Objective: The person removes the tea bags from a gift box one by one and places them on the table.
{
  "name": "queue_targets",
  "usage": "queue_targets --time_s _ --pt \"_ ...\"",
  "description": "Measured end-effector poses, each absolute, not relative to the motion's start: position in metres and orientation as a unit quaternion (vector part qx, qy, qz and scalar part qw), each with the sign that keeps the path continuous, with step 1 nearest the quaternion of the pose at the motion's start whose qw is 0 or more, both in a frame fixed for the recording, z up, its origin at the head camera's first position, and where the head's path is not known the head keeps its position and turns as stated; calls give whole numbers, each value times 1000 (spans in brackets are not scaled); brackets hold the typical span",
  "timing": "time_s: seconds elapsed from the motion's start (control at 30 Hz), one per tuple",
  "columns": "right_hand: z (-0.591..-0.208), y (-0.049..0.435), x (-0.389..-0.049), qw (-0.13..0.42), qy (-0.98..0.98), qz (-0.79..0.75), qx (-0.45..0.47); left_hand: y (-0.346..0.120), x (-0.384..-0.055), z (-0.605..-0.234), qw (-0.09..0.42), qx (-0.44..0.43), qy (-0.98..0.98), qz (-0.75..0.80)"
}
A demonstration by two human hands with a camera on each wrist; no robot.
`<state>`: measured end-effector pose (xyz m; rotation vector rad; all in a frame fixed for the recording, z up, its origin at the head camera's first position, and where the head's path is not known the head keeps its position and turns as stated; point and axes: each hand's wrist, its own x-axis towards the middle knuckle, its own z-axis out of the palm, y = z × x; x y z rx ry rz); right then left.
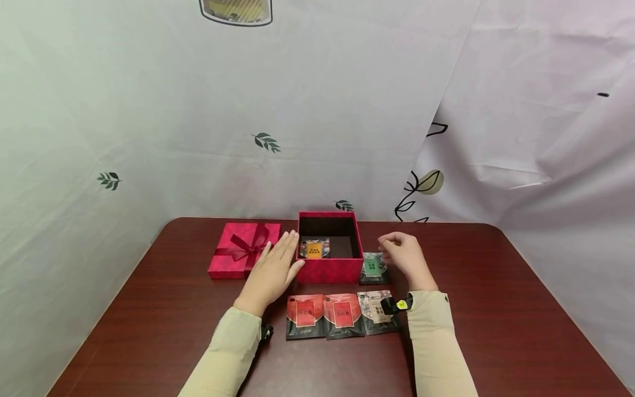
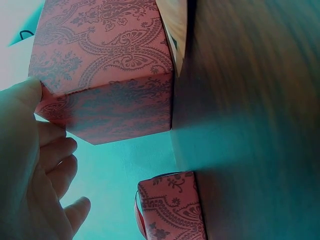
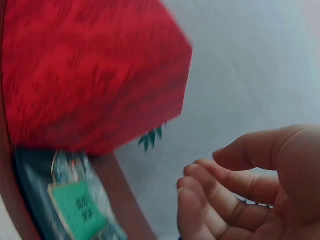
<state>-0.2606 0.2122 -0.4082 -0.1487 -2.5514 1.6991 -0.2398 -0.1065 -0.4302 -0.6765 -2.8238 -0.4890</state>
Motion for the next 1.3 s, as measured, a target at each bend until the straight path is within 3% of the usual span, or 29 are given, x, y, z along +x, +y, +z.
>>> queue_targets --time_s 0.5,1.0,1.3 --pt "-378 164 -244 112 -743 658 44 -106 -240 -430 101 -229 -955 -162" --pt "-376 133 -255 69 -759 645 56 -105 -237 -430 99 -228 -954 -168" --pt "-375 117 -279 18 -846 531 37 -105 -238 -429 97 -226 -955 -168"
